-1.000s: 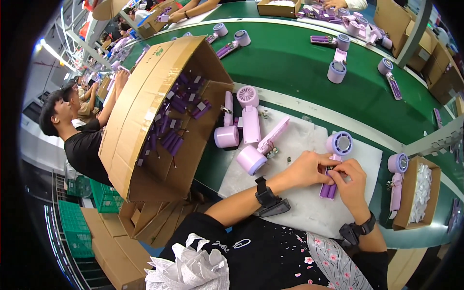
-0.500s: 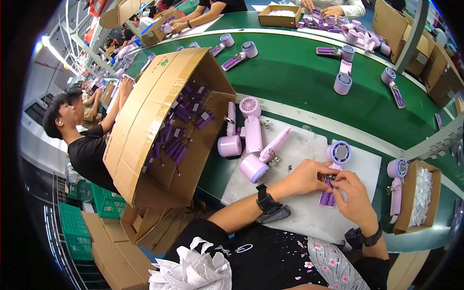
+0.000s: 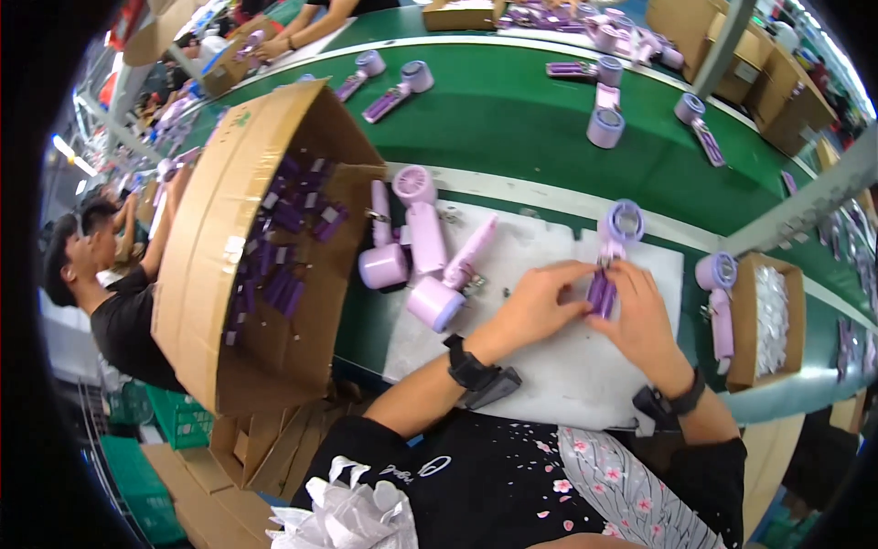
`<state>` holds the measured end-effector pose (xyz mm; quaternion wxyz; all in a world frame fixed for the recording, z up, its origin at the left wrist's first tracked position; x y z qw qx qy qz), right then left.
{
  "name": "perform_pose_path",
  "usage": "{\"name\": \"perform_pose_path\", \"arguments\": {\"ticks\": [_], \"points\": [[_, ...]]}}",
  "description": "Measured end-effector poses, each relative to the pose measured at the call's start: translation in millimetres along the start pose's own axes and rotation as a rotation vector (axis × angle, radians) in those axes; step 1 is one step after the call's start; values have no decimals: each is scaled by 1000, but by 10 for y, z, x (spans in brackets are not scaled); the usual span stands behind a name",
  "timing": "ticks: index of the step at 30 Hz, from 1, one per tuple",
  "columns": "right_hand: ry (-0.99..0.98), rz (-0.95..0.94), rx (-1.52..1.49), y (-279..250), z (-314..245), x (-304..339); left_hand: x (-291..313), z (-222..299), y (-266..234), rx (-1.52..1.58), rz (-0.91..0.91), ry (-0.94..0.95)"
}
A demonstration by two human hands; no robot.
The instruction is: The person picks up a fan housing and a circuit board by hand, then connects a battery pack to the board. They place the board and battery into the housing, press the power button to test the fan, and set the assembly aside before reaching for another fan housing.
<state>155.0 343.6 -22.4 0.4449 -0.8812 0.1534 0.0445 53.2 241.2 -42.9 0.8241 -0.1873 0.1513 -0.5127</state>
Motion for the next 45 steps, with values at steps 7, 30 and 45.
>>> {"name": "perform_pose_path", "arguments": {"ticks": [7, 30, 45], "points": [[175, 245, 269, -549, 566, -626, 54, 2, -18, -61, 74, 132], [134, -18, -247, -637, 61, -1063, 192, 403, -222, 85, 123, 314], [-141, 26, -243, -57, 218, 49, 1726, -712, -2511, -636, 1012, -437]]}}
Point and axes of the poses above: each hand's wrist, its own x-axis away from the middle knuckle, its own y-axis out of the palm, z = x × y, the point moved 6 cm from there along -x, towards the middle knuckle, and after that the axes turned 8 degrees about -x, right-handed, at the moved point
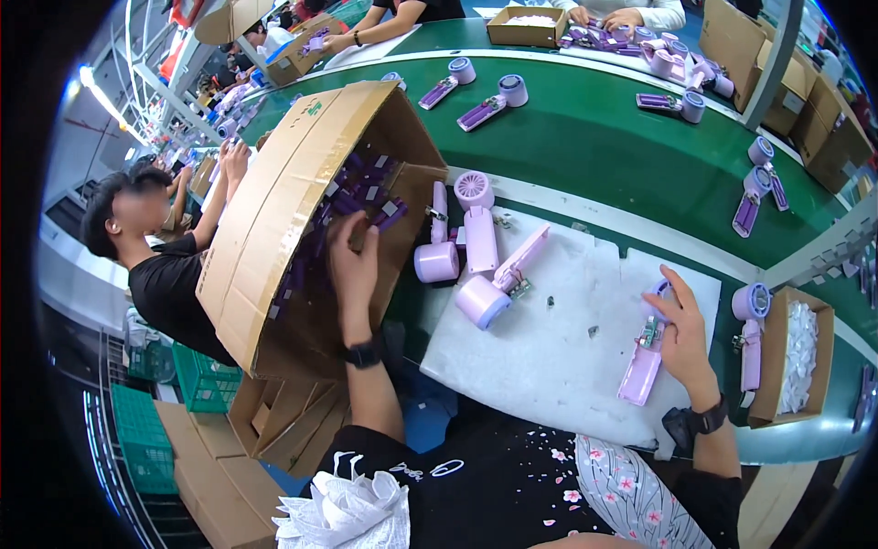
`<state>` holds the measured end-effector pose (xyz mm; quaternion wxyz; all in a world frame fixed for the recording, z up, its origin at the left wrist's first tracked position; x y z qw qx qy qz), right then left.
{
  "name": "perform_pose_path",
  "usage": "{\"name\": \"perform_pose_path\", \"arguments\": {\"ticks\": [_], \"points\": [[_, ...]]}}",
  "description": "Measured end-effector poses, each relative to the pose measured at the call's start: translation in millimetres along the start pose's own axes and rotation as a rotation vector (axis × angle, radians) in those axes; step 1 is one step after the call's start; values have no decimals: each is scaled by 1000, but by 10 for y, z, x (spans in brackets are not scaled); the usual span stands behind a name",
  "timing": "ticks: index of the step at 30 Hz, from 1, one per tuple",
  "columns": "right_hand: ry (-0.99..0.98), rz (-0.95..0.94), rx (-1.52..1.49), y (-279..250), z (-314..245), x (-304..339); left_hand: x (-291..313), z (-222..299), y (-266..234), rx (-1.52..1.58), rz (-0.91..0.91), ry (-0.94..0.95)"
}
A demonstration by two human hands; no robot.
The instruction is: The person picks up a fan housing and a circuit board by hand, then connects a battery pack to the board. They place the board and battery into the housing, press the power button to test the fan, and set the assembly aside before reaching for another fan housing.
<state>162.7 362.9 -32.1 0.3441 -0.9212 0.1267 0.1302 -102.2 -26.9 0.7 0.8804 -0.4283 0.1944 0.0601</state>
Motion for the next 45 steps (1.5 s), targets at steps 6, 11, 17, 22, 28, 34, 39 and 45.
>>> {"name": "perform_pose_path", "arguments": {"ticks": [6, 11, 17, 22, 28, 34, 39, 45], "points": [[88, 157, -194, -14, 175, 73, -646, -807, 222, -572, 56, -54], [126, 154, -296, 25, 203, 65, -945, -1337, 492, -581, -63, -76], [127, 130, -229, 2, 157, 57, -1088, -1156, 492, -565, -199, -157], [179, 53, -305, -20, 100, 54, -1175, -1354, 473, -469, -170, -50], [171, 20, -221, -41, 148, 68, -1040, -1050, 239, -166, 72, -39], [151, 247, -120, -140, 291, 100, -652, -733, -7, 428, 164, -276], [113, 196, -44, -110, 187, 28, -142, -325, -82, 911, 170, -149], [96, 232, -382, -199, 447, 397, 560, 1362, 127, 852, -180, 308]]}}
Point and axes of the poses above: each hand's wrist, its own x-axis away from the middle knuckle, its own y-axis out of the palm, z = x × y, the point moved 6 cm from there along -x, towards the middle knuckle, and after that the axes turned 8 degrees about -x, right-handed, at the moved point
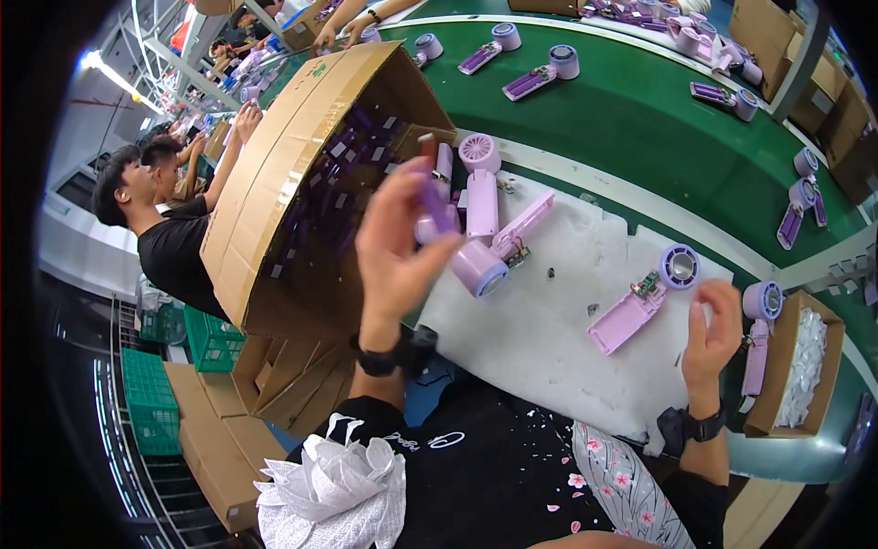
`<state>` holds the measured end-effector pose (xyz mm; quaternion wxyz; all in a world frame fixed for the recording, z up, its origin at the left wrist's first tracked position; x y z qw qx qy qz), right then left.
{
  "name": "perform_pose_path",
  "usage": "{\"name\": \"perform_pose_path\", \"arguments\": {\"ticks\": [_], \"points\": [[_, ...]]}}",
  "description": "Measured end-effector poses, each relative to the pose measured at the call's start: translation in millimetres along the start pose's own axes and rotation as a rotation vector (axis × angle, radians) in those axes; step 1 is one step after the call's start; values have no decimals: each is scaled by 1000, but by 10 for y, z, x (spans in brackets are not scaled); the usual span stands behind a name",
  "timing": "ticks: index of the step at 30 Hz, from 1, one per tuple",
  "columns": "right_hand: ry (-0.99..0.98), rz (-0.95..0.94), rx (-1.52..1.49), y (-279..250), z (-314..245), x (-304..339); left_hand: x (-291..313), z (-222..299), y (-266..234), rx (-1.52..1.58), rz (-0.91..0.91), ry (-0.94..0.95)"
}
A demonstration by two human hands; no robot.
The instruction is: The person picks up a fan housing and a circuit board by hand, then connects a battery pack to the board. They place the board and battery into the housing, press the power button to test the fan, and set the assembly aside before reaching for another fan housing.
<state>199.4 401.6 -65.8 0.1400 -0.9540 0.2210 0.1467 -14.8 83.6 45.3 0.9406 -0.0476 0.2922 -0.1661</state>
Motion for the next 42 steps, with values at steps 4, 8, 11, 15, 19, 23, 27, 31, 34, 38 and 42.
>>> {"name": "perform_pose_path", "arguments": {"ticks": [4, 8, 11, 15, 19, 23, 27, 31, 34, 38, 42], "points": [[206, 7, -694, 534, -431, -39, 239, 627, 1072, -215, -602, 303], [273, 118, -620, 451, -177, 6, 498, 634, 1742, -148, -677, 405], [373, 135, -362, 282, -73, -20, 579, 433, 1856, -199, -720, 299], [486, 20, -17, 296, -149, -133, 677, -89, 1752, -293, -754, -57], [230, -24, 216, 413, -235, -191, 658, -229, 1913, -159, -887, -244], [181, 27, 267, 397, -247, -168, 617, -293, 2006, -115, -847, -258], [169, 69, 263, 406, -254, -175, 555, -405, 1969, -30, -819, -245], [193, 44, 251, 430, -284, -212, 485, -419, 1880, 9, -753, -235], [186, 36, 238, 454, -278, -190, 455, -364, 1853, 25, -733, -323], [46, 41, 248, 469, -321, -205, 469, -423, 1833, 43, -782, -526], [-124, 32, 298, 513, -425, -217, 476, -431, 1811, 33, -883, -602]]}}
Point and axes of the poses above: each hand's wrist, its own x-axis away from the middle knuckle, its own y-axis out of the palm, z = x × y, the point moved 6 cm from there along -x, towards the middle knuckle, and after that the axes turned 8 degrees about -x, right-handed, at the moved point
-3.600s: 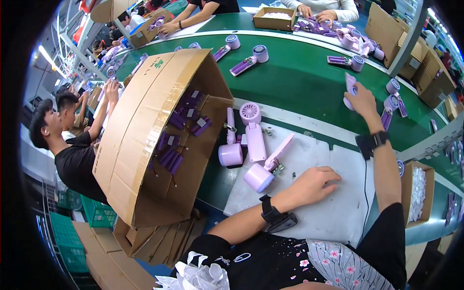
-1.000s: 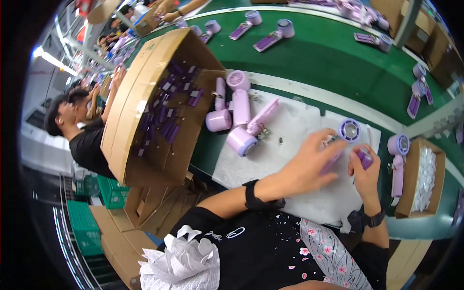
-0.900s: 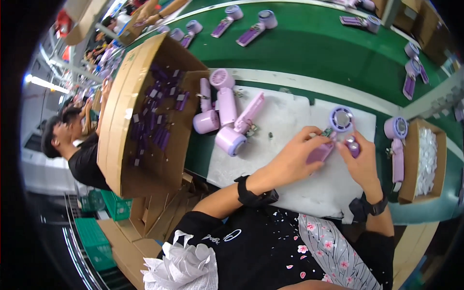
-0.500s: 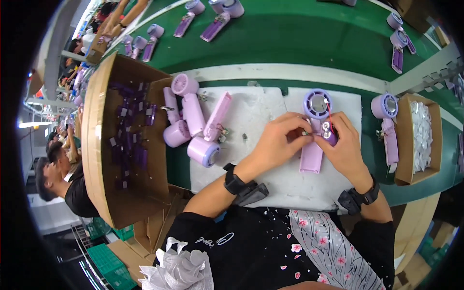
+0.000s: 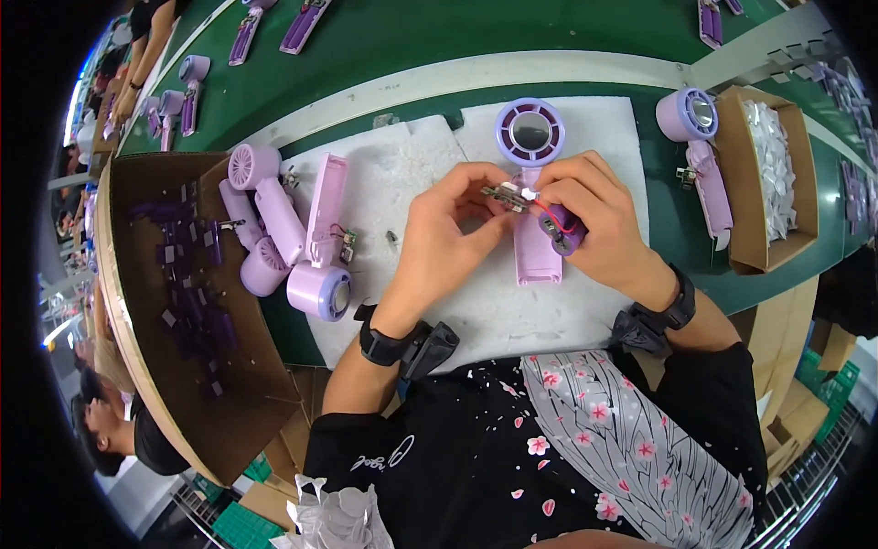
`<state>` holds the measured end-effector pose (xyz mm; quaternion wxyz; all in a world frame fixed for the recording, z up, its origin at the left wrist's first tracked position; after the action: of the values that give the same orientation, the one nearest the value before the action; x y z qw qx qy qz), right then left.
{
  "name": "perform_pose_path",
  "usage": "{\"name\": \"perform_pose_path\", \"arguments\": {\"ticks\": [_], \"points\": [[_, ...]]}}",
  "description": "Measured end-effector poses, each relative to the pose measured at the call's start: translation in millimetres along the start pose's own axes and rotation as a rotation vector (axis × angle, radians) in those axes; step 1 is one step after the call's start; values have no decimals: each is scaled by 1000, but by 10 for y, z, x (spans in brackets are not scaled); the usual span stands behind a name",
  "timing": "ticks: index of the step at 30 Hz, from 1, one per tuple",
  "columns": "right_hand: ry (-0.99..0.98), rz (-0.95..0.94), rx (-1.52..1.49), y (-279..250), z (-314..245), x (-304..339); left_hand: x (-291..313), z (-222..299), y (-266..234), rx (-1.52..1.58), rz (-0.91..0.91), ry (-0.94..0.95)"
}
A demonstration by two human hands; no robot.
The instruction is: The person picks up a fan housing and a circuit board by hand, then connects a battery pack to the board. They place the board and battery into the housing, press the power button to test the fan, and set the assembly aside before reaching for another fan housing.
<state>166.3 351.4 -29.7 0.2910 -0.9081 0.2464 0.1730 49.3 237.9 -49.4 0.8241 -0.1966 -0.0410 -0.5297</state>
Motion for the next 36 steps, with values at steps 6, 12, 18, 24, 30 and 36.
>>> {"name": "perform_pose_path", "arguments": {"ticks": [6, 12, 18, 24, 30, 36], "points": [[-36, 2, -45, 20, -36, 10, 1, 57, 12, -46, 85, 124], [-37, 5, -63, 31, -10, -19, -5, 62, -3, -178, 114, 88], [-37, 3, -46, 7, -1, -12, 6, -5, 7, 134, 92, 42], [-39, 20, -57, 34, -11, -25, -1, 11, -5, 164, 76, 103], [-46, 16, -52, 42, -32, -32, -1, 40, -31, 9, 131, 91], [-67, 15, -26, 43, -69, -20, 36, 64, -37, 8, 206, 198]]}}
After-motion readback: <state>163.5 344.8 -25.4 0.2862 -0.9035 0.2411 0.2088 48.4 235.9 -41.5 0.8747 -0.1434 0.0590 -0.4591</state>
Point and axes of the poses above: each hand's wrist, its own x-axis away from the middle knuckle, its own y-axis out of the palm, z = x × y, the point moved 6 cm from there along -x, towards the middle knuckle, and after that the axes turned 8 degrees about -x, right-handed, at the moved point
